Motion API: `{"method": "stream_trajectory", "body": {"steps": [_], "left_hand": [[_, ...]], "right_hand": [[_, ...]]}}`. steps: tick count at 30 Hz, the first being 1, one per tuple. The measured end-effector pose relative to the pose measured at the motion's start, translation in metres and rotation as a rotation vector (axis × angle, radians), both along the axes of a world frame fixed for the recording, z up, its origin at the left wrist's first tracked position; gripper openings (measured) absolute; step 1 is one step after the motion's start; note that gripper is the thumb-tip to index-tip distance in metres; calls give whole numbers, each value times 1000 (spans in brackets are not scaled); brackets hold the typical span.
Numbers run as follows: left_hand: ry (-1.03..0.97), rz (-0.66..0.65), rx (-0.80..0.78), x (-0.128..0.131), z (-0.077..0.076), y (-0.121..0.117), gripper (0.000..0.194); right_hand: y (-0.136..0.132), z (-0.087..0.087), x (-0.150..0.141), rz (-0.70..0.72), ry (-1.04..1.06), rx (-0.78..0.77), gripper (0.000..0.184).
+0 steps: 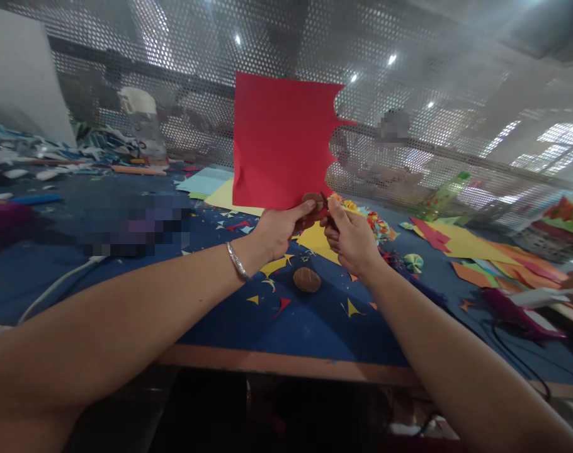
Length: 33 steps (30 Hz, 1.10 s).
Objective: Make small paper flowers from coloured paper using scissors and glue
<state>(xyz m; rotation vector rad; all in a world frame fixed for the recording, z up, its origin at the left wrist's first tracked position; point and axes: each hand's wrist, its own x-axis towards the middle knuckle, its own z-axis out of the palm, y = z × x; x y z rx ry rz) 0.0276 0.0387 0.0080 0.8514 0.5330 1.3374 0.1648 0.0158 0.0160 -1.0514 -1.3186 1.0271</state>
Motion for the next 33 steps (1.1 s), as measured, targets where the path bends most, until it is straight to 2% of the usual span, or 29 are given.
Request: {"method": "stream_trajectory", "body": {"steps": [12,21,28,33], "left_hand": [[-18,18,-27,0,4,-3,8],[29,27,44,-2,0,2,16],[157,134,150,-7,6,2,16],[204,155,204,-9,9,1,12]], "right_hand": [[-1,3,0,-26,1,-8,52],[1,2,2,-19,-33,13,51],[1,3,4,14,-62,43,51],[0,3,4,7,-87,43,52]]}}
